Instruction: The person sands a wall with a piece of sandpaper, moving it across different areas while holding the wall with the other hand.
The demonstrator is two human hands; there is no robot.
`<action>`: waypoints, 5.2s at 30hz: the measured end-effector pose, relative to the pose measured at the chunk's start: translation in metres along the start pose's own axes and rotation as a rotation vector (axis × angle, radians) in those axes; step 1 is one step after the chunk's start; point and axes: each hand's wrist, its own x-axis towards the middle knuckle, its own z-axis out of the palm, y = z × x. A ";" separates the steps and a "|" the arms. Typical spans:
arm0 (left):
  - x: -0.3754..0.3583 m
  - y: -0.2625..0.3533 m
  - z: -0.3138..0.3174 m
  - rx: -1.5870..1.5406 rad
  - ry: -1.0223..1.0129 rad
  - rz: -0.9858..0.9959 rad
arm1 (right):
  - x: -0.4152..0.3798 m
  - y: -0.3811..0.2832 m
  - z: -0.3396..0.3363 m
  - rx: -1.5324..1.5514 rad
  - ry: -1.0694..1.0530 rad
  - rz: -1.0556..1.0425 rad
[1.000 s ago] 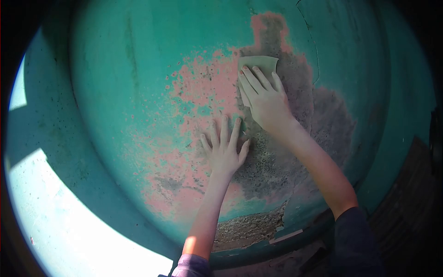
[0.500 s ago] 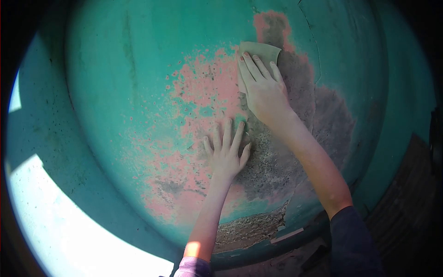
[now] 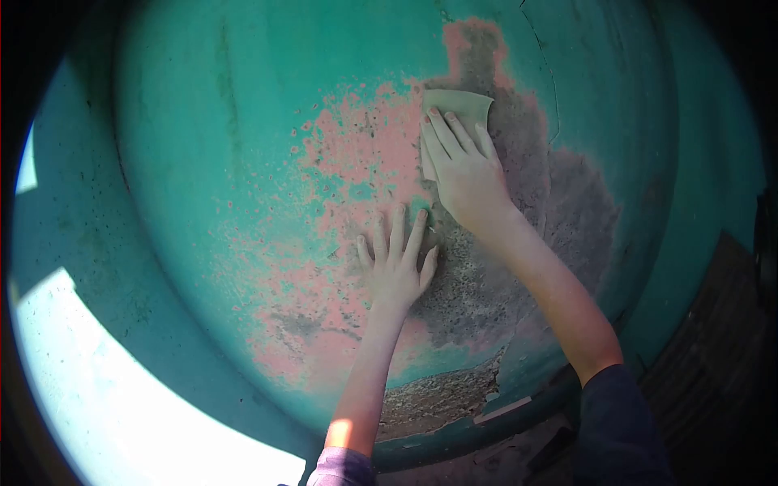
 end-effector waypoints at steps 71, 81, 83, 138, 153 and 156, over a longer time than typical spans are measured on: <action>-0.150 0.140 -0.003 -0.403 -0.473 -0.556 | -0.366 -0.045 0.029 0.469 -0.600 0.404; -0.163 0.099 -0.001 -0.299 -0.377 -0.512 | -0.345 -0.061 0.026 0.471 -0.444 0.551; -0.176 0.093 0.002 -0.242 -0.384 -0.497 | -0.406 -0.093 0.034 0.443 -0.509 0.540; -0.260 0.060 0.073 -0.042 -0.452 -0.356 | -0.434 -0.164 0.025 0.436 -0.507 0.850; -0.259 0.058 0.075 0.001 -0.472 -0.354 | -0.395 -0.096 0.031 0.509 -0.375 1.015; -0.256 0.060 0.074 -0.001 -0.470 -0.367 | -0.363 -0.048 0.038 0.522 -0.222 1.014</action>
